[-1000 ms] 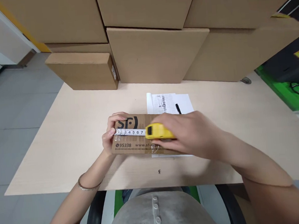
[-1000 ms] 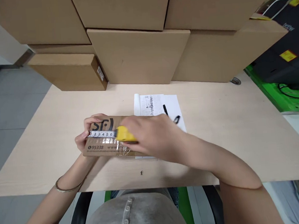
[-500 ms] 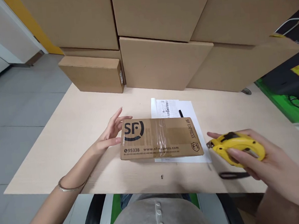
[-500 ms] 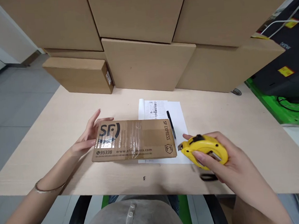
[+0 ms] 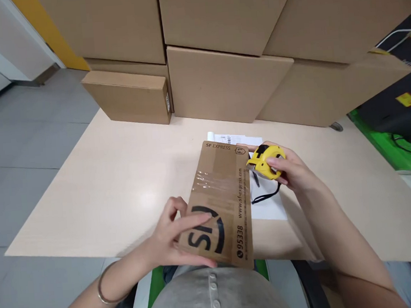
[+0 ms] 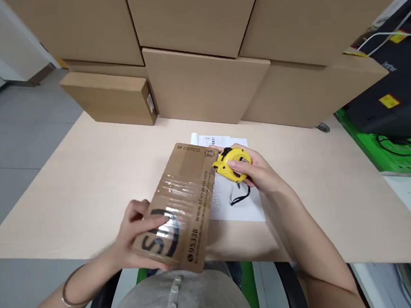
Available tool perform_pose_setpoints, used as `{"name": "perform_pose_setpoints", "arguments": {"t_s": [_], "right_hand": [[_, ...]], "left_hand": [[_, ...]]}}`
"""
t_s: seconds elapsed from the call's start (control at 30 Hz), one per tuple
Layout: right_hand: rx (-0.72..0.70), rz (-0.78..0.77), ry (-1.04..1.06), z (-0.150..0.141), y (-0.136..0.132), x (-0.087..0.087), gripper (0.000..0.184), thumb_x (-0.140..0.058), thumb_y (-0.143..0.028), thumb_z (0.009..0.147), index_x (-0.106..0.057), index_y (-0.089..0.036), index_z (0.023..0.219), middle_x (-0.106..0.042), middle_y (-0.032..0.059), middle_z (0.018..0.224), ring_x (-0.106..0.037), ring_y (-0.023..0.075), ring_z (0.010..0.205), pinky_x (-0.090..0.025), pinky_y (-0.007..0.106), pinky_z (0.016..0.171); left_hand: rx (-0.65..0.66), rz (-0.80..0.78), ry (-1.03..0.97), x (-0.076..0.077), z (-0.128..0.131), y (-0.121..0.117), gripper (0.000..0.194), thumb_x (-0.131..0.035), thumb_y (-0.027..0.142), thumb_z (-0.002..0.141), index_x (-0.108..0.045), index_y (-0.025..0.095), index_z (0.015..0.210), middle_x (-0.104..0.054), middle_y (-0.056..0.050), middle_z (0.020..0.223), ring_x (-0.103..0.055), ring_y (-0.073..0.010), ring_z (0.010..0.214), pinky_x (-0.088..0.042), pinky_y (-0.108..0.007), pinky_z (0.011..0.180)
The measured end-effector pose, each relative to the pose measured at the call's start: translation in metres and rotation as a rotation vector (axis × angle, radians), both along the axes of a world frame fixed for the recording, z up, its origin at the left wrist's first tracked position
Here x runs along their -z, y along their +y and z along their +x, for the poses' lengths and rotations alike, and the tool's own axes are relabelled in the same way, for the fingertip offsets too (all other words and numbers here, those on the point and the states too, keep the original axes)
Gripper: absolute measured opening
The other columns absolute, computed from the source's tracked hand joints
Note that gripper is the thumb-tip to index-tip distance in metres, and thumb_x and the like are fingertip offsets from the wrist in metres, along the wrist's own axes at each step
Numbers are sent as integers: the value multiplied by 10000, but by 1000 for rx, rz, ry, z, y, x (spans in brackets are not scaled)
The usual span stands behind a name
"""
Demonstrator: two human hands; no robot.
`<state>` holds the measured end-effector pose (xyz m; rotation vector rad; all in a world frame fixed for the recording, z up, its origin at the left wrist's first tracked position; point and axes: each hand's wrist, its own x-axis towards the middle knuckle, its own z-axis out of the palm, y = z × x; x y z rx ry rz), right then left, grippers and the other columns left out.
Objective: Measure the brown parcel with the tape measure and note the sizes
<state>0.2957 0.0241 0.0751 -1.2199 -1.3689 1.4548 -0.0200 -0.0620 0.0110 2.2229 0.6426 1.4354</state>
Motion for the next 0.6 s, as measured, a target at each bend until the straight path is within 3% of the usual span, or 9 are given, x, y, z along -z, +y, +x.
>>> {"name": "perform_pose_setpoints", "arguments": {"t_s": [0.13, 0.23, 0.3, 0.37, 0.47, 0.6], "right_hand": [[-149, 14, -55, 2, 5, 3, 350, -858, -513, 778, -720, -241, 951, -765, 64, 1243, -415, 46, 468, -258, 211, 319], [-119, 146, -111, -1, -1, -13, 295, -821, -466, 841, -719, -267, 1032, -703, 64, 1421, -470, 60, 505, -349, 231, 362], [-69, 306, -178, -11, -5, -28, 291, -832, -425, 845, -707, -276, 1062, -743, 59, 1338, -586, 109, 601, -470, 261, 466], [-68, 489, -270, -30, -7, -39, 296, -857, -397, 830, -697, -274, 1046, -786, 40, 1137, -684, 175, 747, -557, 310, 626], [-168, 734, -447, -65, -4, -43, 291, -847, -386, 848, -692, -264, 1063, -779, 28, 1023, -729, 230, 896, -571, 355, 772], [-262, 863, -662, -97, 3, -36, 295, -750, -364, 929, -681, -231, 1183, -776, 66, 1147, -743, 250, 978, -541, 349, 733]], "left_hand": [[-80, 108, 116, 13, 4, -18, 875, -735, 673, 873, -468, 301, 1618, -393, 2, 884, -447, -210, 786, -470, -349, 613], [-131, 103, -37, 9, -1, -8, 804, -441, 820, 947, -588, 294, 1536, -392, -5, 879, -434, -210, 749, -447, -391, 636], [-193, 20, -235, 2, -2, 13, 769, -250, 787, 995, -666, 322, 1444, -478, -36, 946, -496, -230, 827, -498, -426, 787], [-245, -104, -382, -4, 4, 42, 676, -247, 719, 1016, -735, 348, 1301, -576, -64, 1048, -559, -271, 1034, -474, -465, 1024], [-134, -373, -512, -6, 24, 85, 589, -298, 695, 1017, -756, 355, 1168, -611, -58, 1326, -531, -303, 1332, -424, -506, 1163], [58, -631, -583, 7, 50, 108, 521, -366, 665, 994, -704, 302, 1155, -557, -69, 1488, -490, -338, 1444, -413, -559, 1204]]}}
